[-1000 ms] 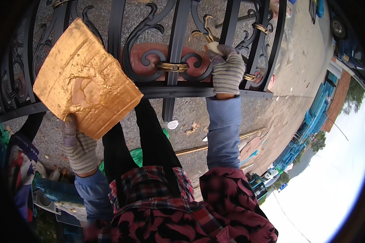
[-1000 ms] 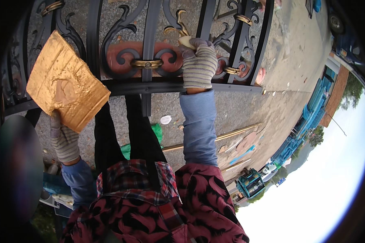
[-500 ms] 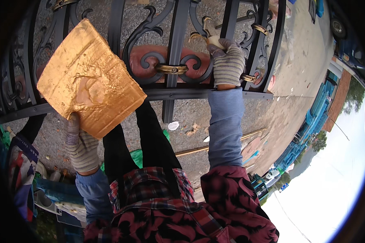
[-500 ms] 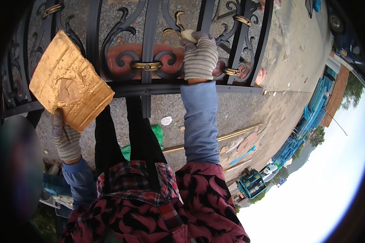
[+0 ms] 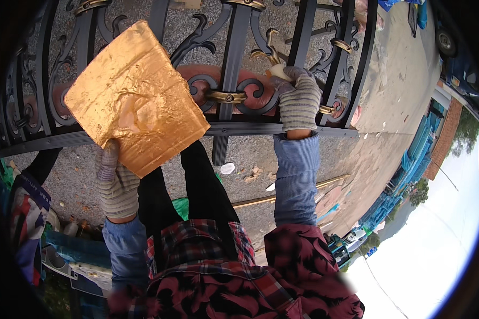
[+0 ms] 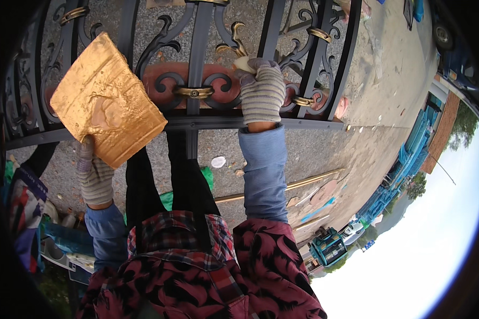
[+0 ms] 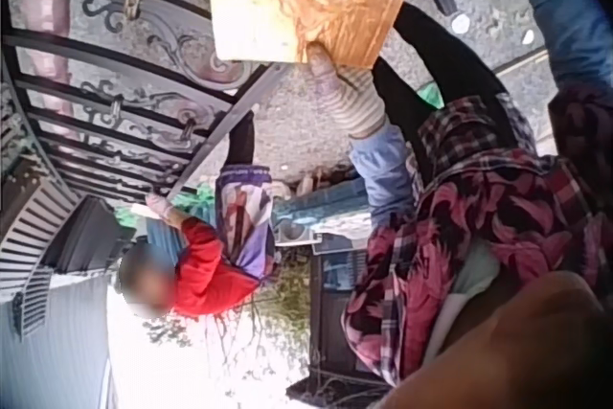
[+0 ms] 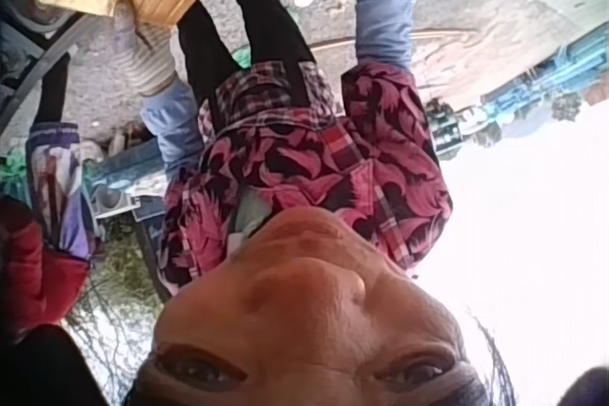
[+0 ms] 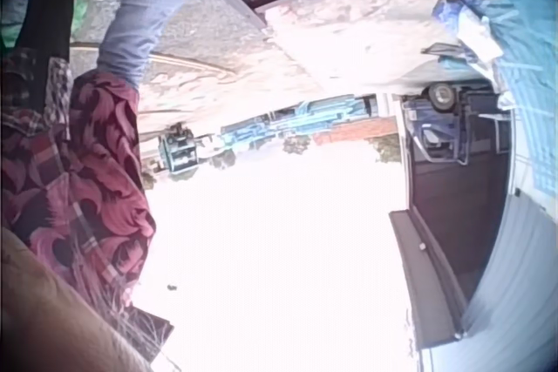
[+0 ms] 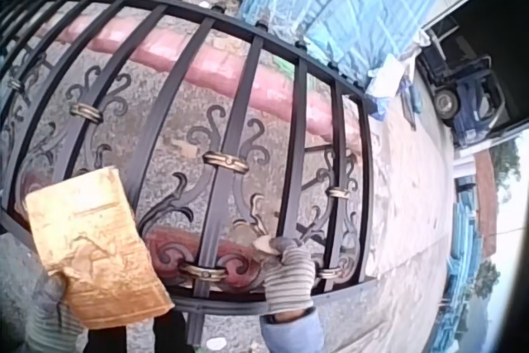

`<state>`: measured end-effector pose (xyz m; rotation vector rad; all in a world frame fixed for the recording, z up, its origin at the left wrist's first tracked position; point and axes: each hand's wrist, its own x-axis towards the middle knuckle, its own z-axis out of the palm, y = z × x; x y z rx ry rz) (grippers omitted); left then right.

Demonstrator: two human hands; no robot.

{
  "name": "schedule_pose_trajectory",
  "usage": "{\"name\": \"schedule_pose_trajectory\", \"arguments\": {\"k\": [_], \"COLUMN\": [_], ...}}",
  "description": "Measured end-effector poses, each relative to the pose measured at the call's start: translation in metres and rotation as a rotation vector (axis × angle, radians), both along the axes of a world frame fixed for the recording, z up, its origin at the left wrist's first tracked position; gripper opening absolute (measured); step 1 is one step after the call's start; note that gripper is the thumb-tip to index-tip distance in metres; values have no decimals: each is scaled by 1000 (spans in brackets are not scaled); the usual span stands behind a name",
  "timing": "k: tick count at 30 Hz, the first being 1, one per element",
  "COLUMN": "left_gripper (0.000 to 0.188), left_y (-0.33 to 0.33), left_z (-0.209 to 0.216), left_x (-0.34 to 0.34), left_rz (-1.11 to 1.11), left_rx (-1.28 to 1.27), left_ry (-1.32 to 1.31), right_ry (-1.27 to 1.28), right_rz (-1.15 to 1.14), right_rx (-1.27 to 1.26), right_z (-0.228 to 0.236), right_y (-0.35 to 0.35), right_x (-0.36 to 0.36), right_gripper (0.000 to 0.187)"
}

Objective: The person applies gold paint to the ornate scrollwork of a black metal gate using a small brush. They hold a gold paint container in the left hand and repeatedly brush the decorative elements while another person works nearby.

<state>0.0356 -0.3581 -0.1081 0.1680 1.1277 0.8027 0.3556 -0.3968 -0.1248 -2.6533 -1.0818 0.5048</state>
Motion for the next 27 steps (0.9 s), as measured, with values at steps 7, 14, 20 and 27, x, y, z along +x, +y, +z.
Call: {"name": "schedule_pose_trajectory", "arguments": {"k": [7, 14, 20, 27], "left_gripper": [53, 54, 51, 50], "left_y": [-4, 6, 12, 16], "left_z": [-4, 3, 8, 12], "left_x": [-1, 6, 6, 1], "left_rz": [-42, 8, -5, 1], "left_rx": [25, 38, 16, 51], "left_ry": [-18, 13, 2, -8], "right_ry": [-122, -64, -184, 11], "right_rz": [246, 251, 467, 477], "right_rx": [138, 222, 143, 387], "right_z": [-15, 2, -15, -6], "right_y": [16, 41, 51, 72], "right_x": [27, 33, 35, 40], "right_gripper": [30, 30, 33, 33]}}
